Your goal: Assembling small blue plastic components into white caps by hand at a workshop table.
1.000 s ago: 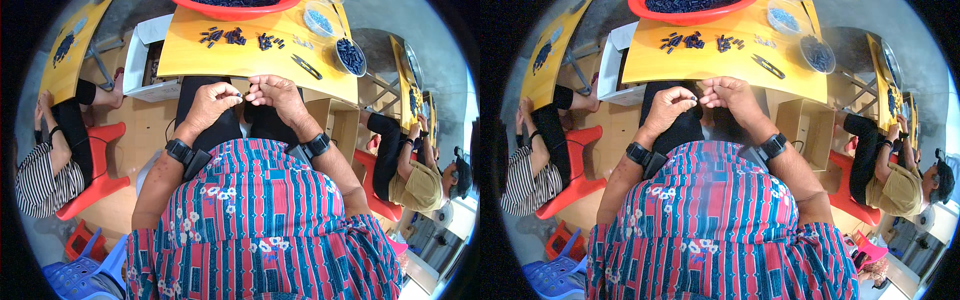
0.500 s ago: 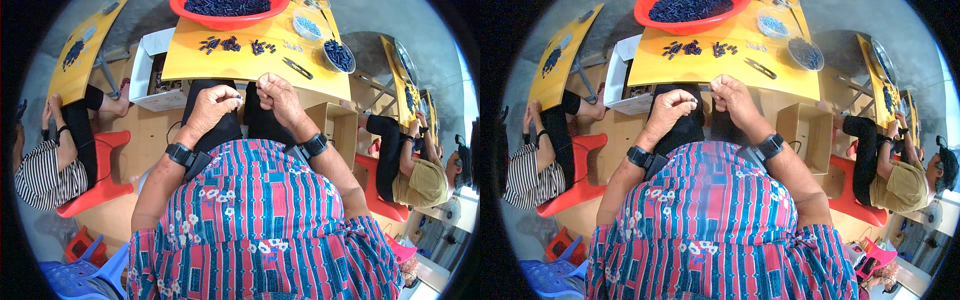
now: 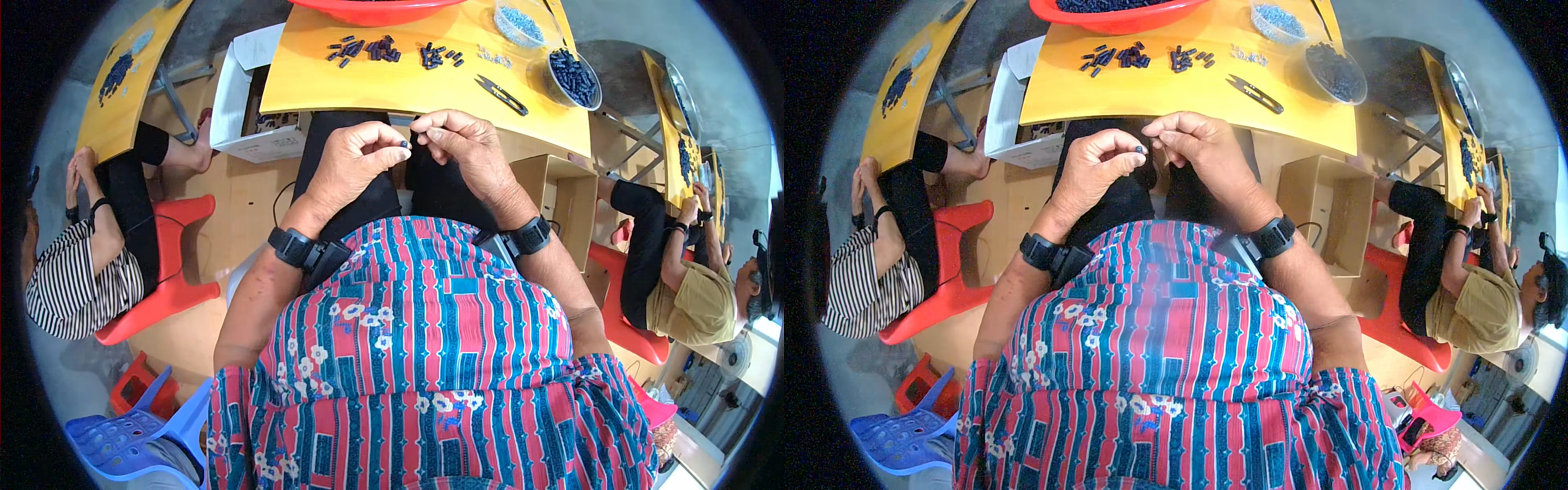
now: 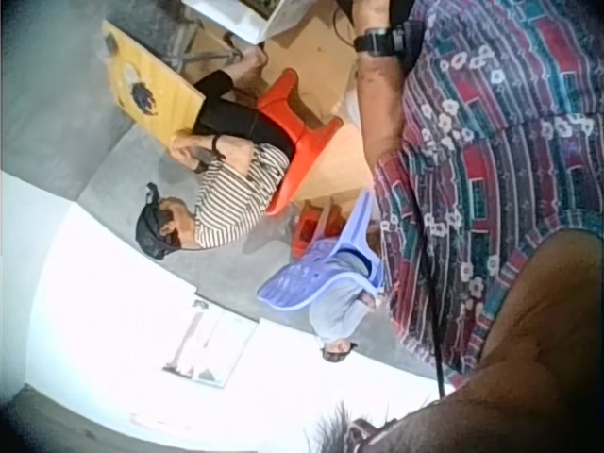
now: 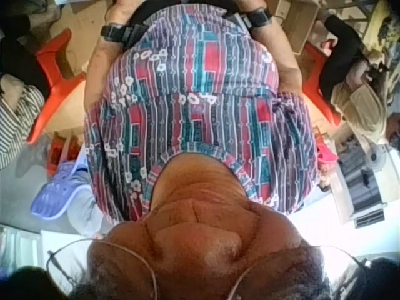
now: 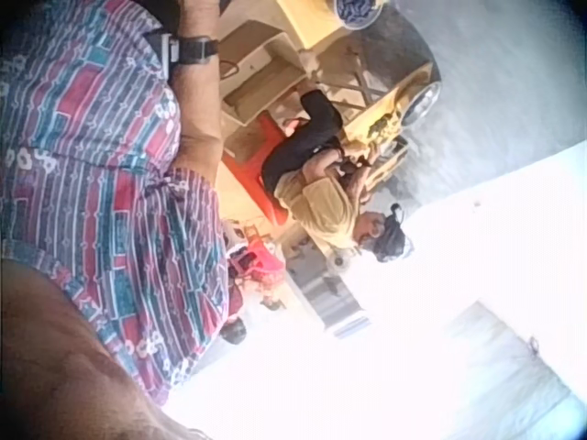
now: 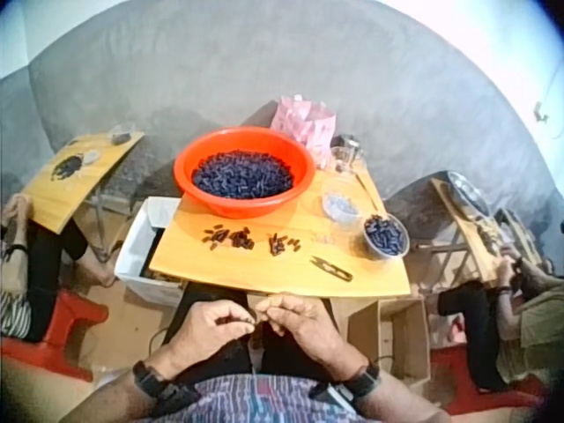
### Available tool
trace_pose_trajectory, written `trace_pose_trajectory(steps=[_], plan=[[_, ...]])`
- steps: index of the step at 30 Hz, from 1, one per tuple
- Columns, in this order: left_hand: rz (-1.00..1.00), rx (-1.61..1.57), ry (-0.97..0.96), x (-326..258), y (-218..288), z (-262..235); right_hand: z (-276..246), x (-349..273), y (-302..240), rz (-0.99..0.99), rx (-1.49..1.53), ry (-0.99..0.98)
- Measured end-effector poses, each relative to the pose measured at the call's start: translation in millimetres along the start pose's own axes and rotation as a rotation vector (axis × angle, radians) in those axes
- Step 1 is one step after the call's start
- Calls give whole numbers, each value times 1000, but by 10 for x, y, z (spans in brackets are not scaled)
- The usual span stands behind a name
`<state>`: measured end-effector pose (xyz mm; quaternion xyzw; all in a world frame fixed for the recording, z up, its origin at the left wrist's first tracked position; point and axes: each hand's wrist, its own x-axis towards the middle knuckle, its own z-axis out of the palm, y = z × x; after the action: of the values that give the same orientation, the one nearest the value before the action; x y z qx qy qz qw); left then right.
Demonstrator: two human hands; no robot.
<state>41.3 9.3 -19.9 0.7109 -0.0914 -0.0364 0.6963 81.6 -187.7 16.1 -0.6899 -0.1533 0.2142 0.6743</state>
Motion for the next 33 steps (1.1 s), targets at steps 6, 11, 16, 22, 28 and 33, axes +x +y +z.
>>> trace_pose_trajectory(steps=[6,11,16,22,28,33], plan=[[18,62,-45,-13,40,35,11,-16,-39,-16,-10,-18],[60,74,11,-8,57,64,3,-20,-30,29,16,4],[35,78,-33,-27,42,39,-7,-10,14,58,113,-3],[42,88,-27,-14,21,40,-32,-3,54,63,95,-23],[18,84,-14,-26,-4,39,17,-17,-42,11,-57,-16],[9,116,-12,-27,3,37,36,-8,-58,-91,-234,-36]])
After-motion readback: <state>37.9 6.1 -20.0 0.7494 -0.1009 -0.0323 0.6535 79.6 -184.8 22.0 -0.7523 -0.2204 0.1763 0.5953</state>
